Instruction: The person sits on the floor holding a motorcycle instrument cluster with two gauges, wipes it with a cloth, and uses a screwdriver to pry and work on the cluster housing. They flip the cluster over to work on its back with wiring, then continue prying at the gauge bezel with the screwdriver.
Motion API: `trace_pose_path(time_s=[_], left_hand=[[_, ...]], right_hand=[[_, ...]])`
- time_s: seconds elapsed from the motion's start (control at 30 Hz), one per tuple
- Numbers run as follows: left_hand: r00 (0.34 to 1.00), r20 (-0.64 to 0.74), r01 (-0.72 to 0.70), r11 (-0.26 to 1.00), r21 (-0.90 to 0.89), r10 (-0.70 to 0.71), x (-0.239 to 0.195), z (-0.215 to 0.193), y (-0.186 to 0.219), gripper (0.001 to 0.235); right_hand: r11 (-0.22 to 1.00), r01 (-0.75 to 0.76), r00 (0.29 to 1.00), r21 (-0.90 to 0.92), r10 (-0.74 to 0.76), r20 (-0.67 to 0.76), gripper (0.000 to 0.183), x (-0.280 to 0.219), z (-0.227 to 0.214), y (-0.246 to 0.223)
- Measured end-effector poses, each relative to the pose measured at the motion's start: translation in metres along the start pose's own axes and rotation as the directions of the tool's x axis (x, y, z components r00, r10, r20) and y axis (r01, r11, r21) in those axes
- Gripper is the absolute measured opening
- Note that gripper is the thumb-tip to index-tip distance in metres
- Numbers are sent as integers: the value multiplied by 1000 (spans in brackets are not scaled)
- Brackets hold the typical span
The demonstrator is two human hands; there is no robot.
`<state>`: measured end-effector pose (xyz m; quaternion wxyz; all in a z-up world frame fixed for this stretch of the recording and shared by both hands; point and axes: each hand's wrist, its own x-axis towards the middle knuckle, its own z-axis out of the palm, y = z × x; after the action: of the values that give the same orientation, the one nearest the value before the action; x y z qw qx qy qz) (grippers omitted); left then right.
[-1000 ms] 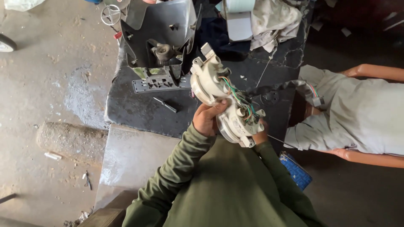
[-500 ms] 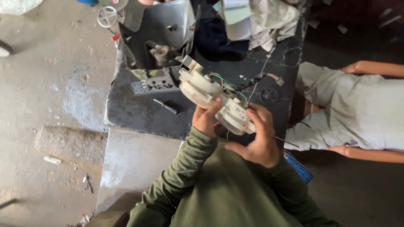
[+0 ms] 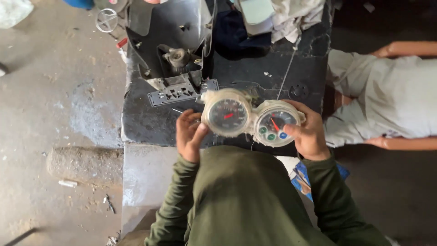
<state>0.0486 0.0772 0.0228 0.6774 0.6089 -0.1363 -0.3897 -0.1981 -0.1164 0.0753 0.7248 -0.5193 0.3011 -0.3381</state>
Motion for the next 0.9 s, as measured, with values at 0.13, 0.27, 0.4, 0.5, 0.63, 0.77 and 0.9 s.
trace_pose_path(time_s=[0.13, 0.27, 0.4, 0.5, 0.63, 0.77, 0.9], left_hand=[[916, 395, -14, 992, -126, 63, 14, -21, 13, 79], [902, 429, 139, 973, -185, -47, 29, -18, 10, 90], [919, 390, 186, 938, -294, -60, 35, -23, 2, 82], [874, 466, 309, 895, -323, -134, 41, -34, -9, 71], [856, 484, 360, 881, -306, -182, 44, -40, 0, 66], [856, 453, 374, 902, -214, -248, 54, -44, 15, 67], [861, 444, 363, 911, -195, -248, 61, -42, 33, 69]], right_hand=[[987, -160, 983, 13, 158, 92, 81, 3, -6, 7], [976, -216, 970, 23, 212, 117, 85, 8, 5, 22], [986, -164, 986, -26, 164, 29, 81, 3, 21, 27], [999, -44, 999, -13, 44, 24, 77, 0, 33, 23], [997, -45, 999, -67, 46, 10, 73, 5, 44, 21], [996, -70, 998, -53, 70, -7, 70, 11, 53, 24], [998, -26, 1000, -54, 25, -10, 70, 18, 62, 19]])
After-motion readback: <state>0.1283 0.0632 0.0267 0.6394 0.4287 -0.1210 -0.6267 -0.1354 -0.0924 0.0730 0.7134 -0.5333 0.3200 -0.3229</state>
